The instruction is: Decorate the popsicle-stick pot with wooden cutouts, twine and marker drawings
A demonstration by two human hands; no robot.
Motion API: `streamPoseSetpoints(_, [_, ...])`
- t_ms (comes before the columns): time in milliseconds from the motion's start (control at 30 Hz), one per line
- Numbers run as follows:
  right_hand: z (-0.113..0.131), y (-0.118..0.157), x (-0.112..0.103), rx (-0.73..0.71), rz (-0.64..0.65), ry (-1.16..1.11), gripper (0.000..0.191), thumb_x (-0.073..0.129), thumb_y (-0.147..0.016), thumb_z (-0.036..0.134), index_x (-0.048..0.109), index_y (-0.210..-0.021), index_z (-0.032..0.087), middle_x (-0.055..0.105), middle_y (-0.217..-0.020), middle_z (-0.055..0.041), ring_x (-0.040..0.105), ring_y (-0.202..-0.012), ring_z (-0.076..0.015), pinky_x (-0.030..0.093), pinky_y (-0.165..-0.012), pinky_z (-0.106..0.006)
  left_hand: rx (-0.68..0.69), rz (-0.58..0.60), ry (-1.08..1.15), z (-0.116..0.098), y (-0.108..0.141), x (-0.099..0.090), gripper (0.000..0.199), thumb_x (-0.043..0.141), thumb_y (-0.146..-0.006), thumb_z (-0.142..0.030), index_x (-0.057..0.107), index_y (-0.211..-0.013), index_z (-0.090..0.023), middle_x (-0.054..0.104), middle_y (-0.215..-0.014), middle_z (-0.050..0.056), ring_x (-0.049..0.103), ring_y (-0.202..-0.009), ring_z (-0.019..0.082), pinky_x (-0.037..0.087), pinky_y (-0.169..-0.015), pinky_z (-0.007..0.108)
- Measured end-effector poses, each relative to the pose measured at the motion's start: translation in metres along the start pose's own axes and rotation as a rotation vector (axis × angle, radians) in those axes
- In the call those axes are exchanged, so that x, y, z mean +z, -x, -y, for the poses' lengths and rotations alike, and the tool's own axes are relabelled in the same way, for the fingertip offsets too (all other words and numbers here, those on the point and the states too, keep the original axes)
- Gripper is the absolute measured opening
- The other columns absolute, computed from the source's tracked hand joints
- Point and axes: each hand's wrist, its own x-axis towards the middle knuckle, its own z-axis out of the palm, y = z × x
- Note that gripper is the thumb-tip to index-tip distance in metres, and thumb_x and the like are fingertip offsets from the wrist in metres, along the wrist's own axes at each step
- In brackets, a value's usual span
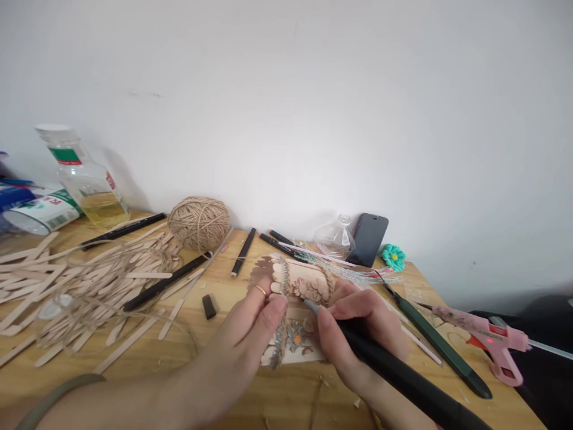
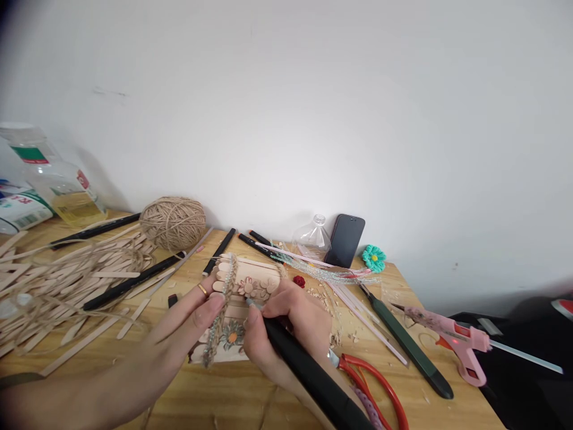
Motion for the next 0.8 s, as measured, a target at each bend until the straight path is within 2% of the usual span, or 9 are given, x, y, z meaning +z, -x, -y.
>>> streamPoseSetpoints(133, [-0.0012, 0.0014, 0.0006, 0.014, -0.006, -0.011, 0.023, 0.053, -0.075, 0.006, 0.040, -0.071, 0.024, 0.039, -0.055, 0.0080, 0.035, -0.044, -0.0080, 0.027, -0.041, -0.023, 0.002, -0.046, 0.016, -0.0019, 0.0008, 0.0008, 0.043, 0.050, -0.083, -0.044, 0.060, -0.119, -0.021, 0.056, -0.131, 0.006, 0.023, -0.138, 0.024, 0.024, -0.113, 0.039])
streamPoseSetpoints(333, [-0.0017, 0.0010, -0.0004, 0.005, -0.008, -0.004, 0.022, 0.053, -0.075, 0.006, 0.040, -0.070, 0.024, 0.040, -0.054, 0.0079, 0.036, -0.043, -0.0082, 0.028, -0.042, -0.023, -0.055, 0.012, -0.009, 0.0024, -0.0015, -0.0005, 0.051, 0.044, -0.086, -0.049, 0.053, -0.126, -0.019, 0.046, -0.141, 0.004, 0.014, -0.139, 0.023, 0.020, -0.114, 0.037])
streamPoseSetpoints(467, [-0.0004, -0.0001, -0.0009, 0.018, 0.016, 0.016, 0.023, 0.055, -0.075, 0.006, 0.041, -0.071, 0.024, 0.041, -0.054, 0.0077, 0.036, -0.043, -0.0088, 0.029, -0.042, -0.023, -0.007, 0.002, -0.031, 0.0025, -0.0020, -0.0008, 0.046, 0.044, -0.087, -0.046, 0.055, -0.124, -0.021, 0.052, -0.136, 0.004, 0.018, -0.139, 0.022, 0.022, -0.113, 0.037])
streamPoseSetpoints(567, [-0.0002, 0.0000, 0.0004, 0.026, -0.015, -0.012, 0.022, 0.054, -0.075, 0.007, 0.041, -0.071, 0.025, 0.040, -0.054, 0.0074, 0.036, -0.043, -0.0094, 0.029, -0.041, -0.024, -0.021, -0.025, -0.037, 0.0002, -0.0007, -0.0003, 0.046, 0.045, -0.087, -0.044, 0.054, -0.126, -0.022, 0.054, -0.134, 0.004, 0.023, -0.137, 0.023, 0.025, -0.112, 0.037])
streamPoseSetpoints(800, [-0.0006, -0.0010, 0.0027, 0.022, -0.054, -0.028, 0.024, 0.051, -0.073, 0.004, 0.041, -0.071, 0.026, 0.040, -0.053, 0.0069, 0.035, -0.041, -0.0101, 0.027, -0.039, -0.026, -0.091, -0.050, 0.019, -0.0007, 0.0012, 0.0021, 0.052, 0.045, -0.086, -0.047, 0.049, -0.130, -0.020, 0.035, -0.147, 0.003, 0.015, -0.139, 0.022, 0.018, -0.114, 0.035])
